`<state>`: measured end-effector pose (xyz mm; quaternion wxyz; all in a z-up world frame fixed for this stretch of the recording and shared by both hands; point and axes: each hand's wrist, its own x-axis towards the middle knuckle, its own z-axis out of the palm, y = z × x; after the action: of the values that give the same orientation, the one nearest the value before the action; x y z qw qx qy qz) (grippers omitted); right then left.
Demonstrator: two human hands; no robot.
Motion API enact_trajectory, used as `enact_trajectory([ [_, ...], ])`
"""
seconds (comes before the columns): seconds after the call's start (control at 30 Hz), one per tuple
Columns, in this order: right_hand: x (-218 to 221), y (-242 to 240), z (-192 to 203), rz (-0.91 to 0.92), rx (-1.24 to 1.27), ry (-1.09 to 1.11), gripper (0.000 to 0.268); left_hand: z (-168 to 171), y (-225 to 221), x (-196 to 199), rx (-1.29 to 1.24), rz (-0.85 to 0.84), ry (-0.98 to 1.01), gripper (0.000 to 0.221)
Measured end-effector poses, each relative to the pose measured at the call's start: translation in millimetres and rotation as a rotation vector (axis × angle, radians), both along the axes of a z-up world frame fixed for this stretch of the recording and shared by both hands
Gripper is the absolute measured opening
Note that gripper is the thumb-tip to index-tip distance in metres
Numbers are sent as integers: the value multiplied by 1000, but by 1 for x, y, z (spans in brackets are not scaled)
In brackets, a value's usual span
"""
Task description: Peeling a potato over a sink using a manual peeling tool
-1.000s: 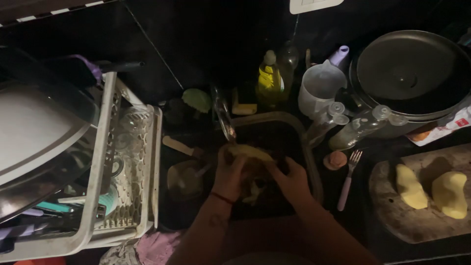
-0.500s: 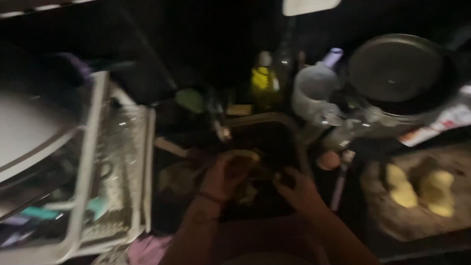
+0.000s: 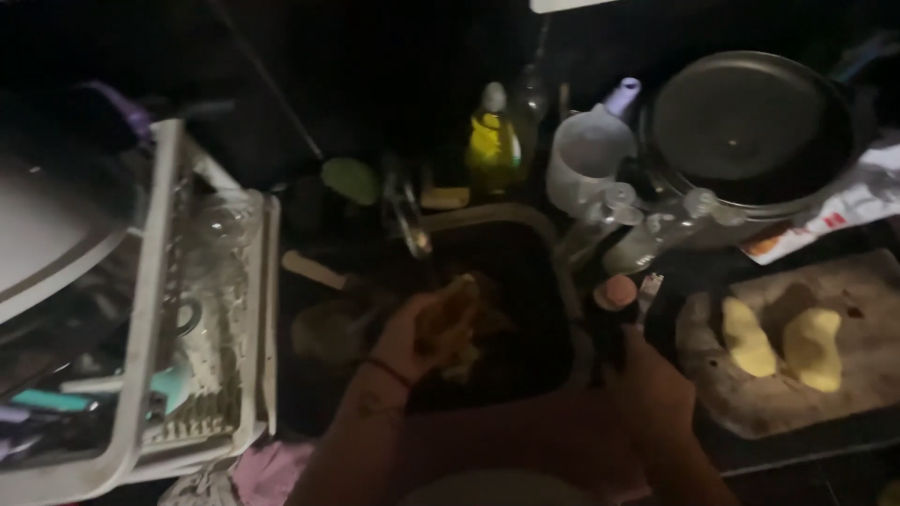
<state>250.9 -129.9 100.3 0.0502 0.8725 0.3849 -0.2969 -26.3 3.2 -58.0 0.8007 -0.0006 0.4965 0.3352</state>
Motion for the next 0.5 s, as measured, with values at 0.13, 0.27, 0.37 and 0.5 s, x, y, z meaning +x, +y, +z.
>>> enact_trajectory([
  [0.13,-3,-2,-22,-25,193,47,54,-25,-10,-22,1095,-598,734,109],
  [0.27,-25,18,-33,116,362,152,54,-26,-11,-2,832,-533,471,65],
  [0.37,-31,45,-100,383,623,-218,55,-12,-14,9,940,-628,602,66],
  [0.5,-49,72,-91,292,455,53,54,24,-18,8,1090,-766,812,69],
])
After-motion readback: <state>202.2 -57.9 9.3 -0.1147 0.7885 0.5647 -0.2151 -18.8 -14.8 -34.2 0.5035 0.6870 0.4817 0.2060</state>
